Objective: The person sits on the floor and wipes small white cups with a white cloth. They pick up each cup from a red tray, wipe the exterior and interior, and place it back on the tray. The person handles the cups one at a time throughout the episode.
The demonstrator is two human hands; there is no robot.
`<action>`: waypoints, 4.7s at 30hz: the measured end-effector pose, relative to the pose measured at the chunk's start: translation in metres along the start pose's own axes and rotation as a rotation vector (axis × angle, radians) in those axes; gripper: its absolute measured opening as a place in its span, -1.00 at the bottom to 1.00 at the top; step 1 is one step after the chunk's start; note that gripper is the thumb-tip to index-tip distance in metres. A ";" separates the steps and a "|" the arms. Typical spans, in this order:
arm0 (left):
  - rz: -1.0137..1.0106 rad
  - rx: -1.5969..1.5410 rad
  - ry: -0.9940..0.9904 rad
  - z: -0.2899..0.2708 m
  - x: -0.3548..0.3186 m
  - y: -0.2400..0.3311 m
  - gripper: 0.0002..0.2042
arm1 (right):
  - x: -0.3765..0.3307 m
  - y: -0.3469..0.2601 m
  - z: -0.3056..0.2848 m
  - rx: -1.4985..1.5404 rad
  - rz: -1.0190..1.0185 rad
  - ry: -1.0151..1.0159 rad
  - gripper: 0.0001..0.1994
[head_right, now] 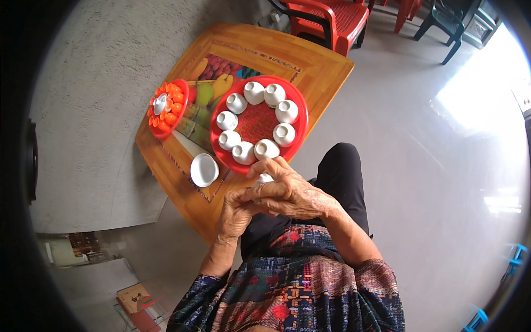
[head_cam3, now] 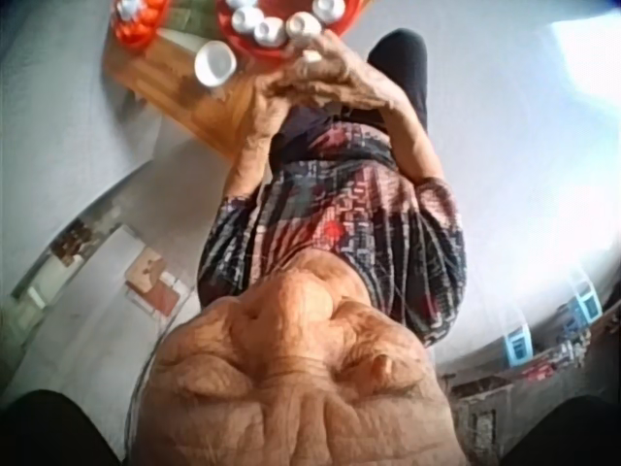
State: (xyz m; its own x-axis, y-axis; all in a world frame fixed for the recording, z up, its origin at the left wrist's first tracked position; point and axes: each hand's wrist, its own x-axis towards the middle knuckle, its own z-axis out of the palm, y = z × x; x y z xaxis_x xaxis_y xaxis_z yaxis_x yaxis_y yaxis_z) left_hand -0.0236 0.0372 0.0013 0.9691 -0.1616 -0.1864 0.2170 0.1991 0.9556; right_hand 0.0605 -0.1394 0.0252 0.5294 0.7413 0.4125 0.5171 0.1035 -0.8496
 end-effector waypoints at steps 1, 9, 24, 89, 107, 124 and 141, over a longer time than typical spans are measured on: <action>0.003 0.053 -0.018 -0.001 0.000 0.002 -0.76 | 0.001 0.001 -0.001 -0.003 -0.009 -0.023 -0.76; 0.008 -0.206 0.064 0.011 -0.001 0.012 -0.75 | -0.002 -0.009 -0.001 0.533 0.265 0.083 -0.73; 0.047 -0.639 0.135 0.020 0.007 0.005 -0.70 | -0.016 0.000 0.037 0.471 0.198 0.588 -0.75; 0.138 -0.694 0.379 0.033 0.020 0.002 -0.93 | -0.002 0.001 0.043 -0.535 -0.119 0.620 -0.68; -0.122 -0.360 -0.022 0.002 0.014 0.015 -0.83 | -0.011 -0.003 0.007 0.393 0.415 0.402 -0.82; -0.075 -0.679 0.272 0.026 0.019 0.002 -0.74 | -0.002 0.008 0.036 0.048 0.368 0.704 -0.73; -0.045 -0.947 0.260 0.029 0.020 -0.019 -0.65 | -0.008 0.010 0.057 -0.403 0.077 0.810 -0.73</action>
State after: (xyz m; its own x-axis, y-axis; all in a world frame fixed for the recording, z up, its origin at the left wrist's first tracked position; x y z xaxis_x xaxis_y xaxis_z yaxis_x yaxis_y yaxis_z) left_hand -0.0119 0.0021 -0.0144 0.9286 0.0074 -0.3710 0.1483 0.9090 0.3895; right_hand 0.0233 -0.1069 -0.0053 0.8043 0.0279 0.5936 0.5764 -0.2798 -0.7678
